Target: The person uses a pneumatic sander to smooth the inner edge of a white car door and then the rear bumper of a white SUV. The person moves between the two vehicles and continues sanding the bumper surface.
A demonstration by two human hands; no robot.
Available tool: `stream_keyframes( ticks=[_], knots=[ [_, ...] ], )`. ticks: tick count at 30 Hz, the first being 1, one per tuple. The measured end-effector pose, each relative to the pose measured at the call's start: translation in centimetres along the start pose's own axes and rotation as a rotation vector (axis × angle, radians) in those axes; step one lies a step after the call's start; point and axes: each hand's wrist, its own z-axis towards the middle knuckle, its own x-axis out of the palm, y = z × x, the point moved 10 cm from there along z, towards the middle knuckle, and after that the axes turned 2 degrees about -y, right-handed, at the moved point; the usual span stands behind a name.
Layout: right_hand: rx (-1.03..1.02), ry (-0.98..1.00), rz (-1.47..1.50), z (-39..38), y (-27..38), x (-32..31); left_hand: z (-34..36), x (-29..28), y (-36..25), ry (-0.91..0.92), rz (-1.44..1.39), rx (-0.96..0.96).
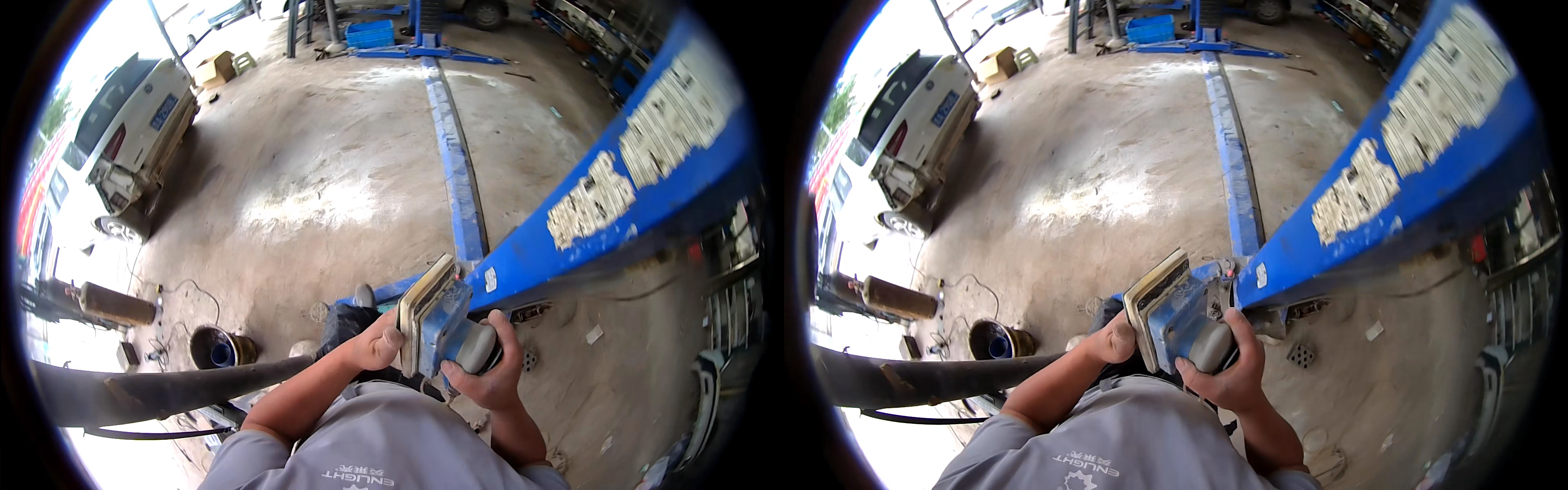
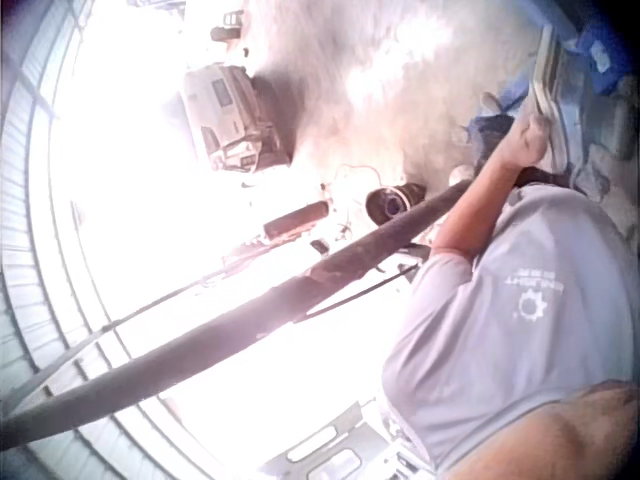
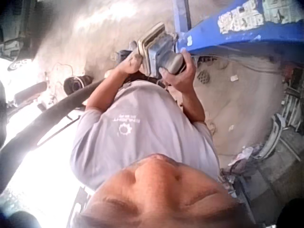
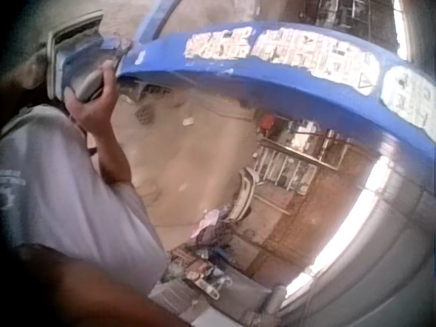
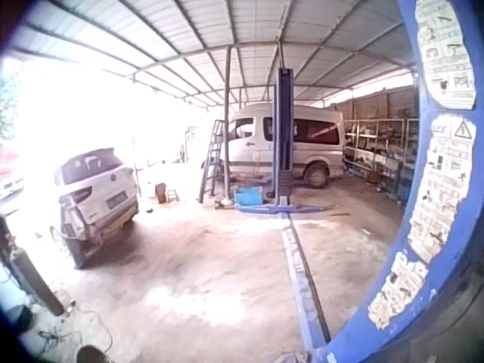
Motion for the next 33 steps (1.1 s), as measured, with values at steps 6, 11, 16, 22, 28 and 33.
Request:
stream_keyframes(
  ticks=[6, 11, 16, 22, 28, 33],
  knots=[
    [-0.125, 0.050, -0.156, 10.6, -1.4, 6.0, 2.9, -9.9, 2.1, -0.087, -0.012, -0.017],
    [0.044, 0.020, -0.161, 18.2, -9.6, 14.0, 5.8, -21.7, 5.6, -0.036, -0.125, -0.074],
    [0.194, 0.043, -0.146, 29.2, -19.5, 27.8, 6.4, -40.8, 13.2, -0.098, -0.077, -0.020],
    [0.471, 0.252, 0.081, 46.6, -24.9, 50.0, 5.4, -62.3, 9.1, -0.327, -0.156, -0.044],
    [0.585, 0.253, 0.473, 63.4, -20.9, 66.7, 7.3, -79.7, -2.1, -0.681, 0.149, 0.061],
    [0.553, 0.235, 0.811, 77.0, -20.5, 77.8, 10.1, -91.8, -6.6, -0.824, 0.357, -0.077]
  ],
)
